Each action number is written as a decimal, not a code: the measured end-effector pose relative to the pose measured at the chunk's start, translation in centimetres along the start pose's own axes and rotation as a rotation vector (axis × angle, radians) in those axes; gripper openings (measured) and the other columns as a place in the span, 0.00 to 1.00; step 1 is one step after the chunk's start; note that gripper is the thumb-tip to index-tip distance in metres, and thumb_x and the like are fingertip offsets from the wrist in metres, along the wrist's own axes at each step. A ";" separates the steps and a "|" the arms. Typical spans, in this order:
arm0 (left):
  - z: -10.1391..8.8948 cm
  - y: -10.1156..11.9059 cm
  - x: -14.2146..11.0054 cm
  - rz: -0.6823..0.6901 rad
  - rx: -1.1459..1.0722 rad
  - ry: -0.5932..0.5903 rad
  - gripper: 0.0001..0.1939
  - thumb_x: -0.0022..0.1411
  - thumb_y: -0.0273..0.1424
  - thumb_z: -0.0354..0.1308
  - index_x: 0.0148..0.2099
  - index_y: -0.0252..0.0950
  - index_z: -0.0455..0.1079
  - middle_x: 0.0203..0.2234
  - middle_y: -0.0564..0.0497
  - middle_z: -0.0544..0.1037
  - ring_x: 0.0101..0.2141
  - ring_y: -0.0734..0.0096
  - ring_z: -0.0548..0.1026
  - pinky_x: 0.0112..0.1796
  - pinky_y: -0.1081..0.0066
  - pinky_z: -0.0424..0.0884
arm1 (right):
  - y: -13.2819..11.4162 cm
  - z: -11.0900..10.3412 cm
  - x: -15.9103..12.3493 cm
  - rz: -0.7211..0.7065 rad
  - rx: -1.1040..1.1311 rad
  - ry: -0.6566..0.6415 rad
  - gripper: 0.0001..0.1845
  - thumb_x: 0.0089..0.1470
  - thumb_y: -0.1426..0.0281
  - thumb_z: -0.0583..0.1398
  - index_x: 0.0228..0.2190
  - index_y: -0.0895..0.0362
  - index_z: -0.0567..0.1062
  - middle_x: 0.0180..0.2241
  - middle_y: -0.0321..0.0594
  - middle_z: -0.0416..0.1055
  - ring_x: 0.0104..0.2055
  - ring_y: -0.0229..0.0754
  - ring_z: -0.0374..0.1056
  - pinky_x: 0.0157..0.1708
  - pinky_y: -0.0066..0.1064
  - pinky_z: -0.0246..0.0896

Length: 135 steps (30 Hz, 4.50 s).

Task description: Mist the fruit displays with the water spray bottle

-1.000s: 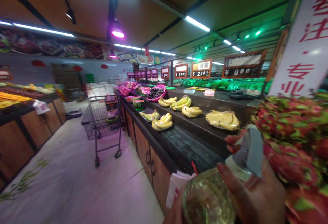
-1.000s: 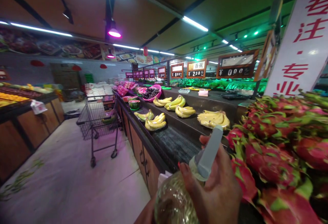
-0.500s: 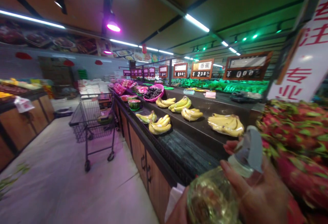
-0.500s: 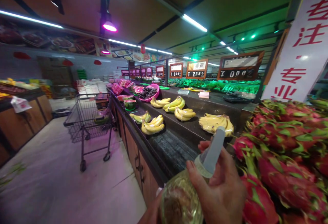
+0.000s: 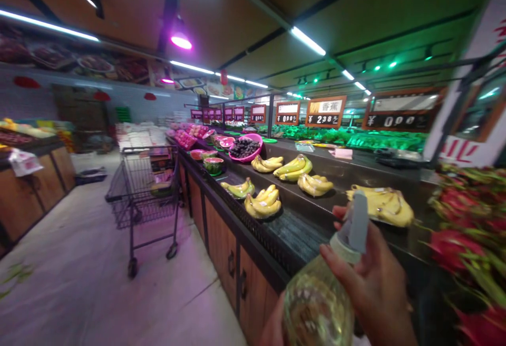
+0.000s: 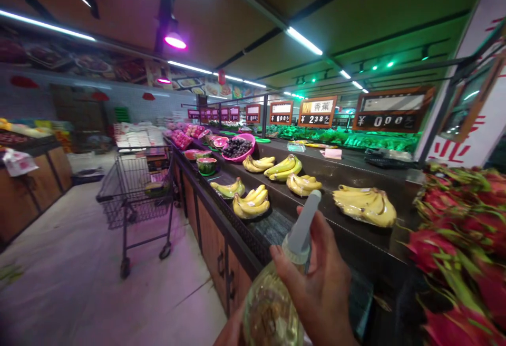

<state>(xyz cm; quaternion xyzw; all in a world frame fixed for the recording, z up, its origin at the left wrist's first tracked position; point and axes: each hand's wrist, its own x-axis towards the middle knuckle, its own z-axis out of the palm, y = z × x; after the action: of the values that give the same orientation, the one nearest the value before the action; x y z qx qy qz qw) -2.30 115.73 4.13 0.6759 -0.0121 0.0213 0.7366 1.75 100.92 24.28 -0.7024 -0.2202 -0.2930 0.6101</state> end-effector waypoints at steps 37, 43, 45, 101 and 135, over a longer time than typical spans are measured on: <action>-19.0 10.0 -7.8 0.193 -0.545 0.228 0.52 0.33 0.35 0.77 0.61 0.36 0.61 0.57 0.37 0.75 0.60 0.37 0.69 0.60 0.49 0.62 | -6.0 25.9 -2.7 -0.135 0.135 -0.373 0.40 0.46 0.53 0.70 0.57 0.57 0.71 0.52 0.49 0.74 0.48 0.54 0.74 0.41 0.38 0.73; -22.4 10.2 -6.8 0.133 -0.465 0.339 0.54 0.28 0.30 0.76 0.60 0.30 0.59 0.58 0.30 0.73 0.60 0.36 0.69 0.60 0.49 0.62 | -5.2 29.2 -1.7 -0.134 0.098 -0.374 0.37 0.45 0.51 0.68 0.52 0.58 0.74 0.48 0.50 0.75 0.43 0.55 0.73 0.36 0.41 0.69; -23.8 10.0 -6.3 0.116 -0.408 0.397 0.58 0.25 0.31 0.78 0.62 0.30 0.60 0.57 0.32 0.74 0.60 0.36 0.68 0.61 0.50 0.61 | -4.4 30.4 -1.1 -0.144 0.083 -0.384 0.35 0.47 0.51 0.67 0.52 0.56 0.73 0.48 0.48 0.74 0.45 0.56 0.72 0.38 0.43 0.68; -60.7 11.5 -0.9 0.128 -0.507 0.216 0.65 0.25 0.26 0.79 0.67 0.28 0.53 0.67 0.26 0.61 0.67 0.38 0.59 0.67 0.47 0.51 | -7.2 64.9 -1.2 -0.199 -0.106 -0.196 0.33 0.49 0.48 0.64 0.49 0.58 0.74 0.47 0.47 0.76 0.44 0.56 0.73 0.43 0.43 0.62; -82.0 13.8 11.0 0.038 -0.519 0.011 0.48 0.37 0.16 0.73 0.61 0.35 0.62 0.55 0.40 0.77 0.54 0.52 0.77 0.53 0.60 0.71 | -0.4 85.9 4.8 -0.095 -0.046 -0.116 0.34 0.51 0.53 0.66 0.55 0.56 0.72 0.50 0.49 0.73 0.49 0.60 0.71 0.54 0.53 0.60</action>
<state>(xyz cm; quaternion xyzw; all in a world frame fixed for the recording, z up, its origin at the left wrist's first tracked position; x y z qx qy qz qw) 7.14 198.80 11.31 0.4637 -0.0260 0.0350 0.8849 17.30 185.47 20.67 -0.7208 -0.2814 -0.2854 0.5655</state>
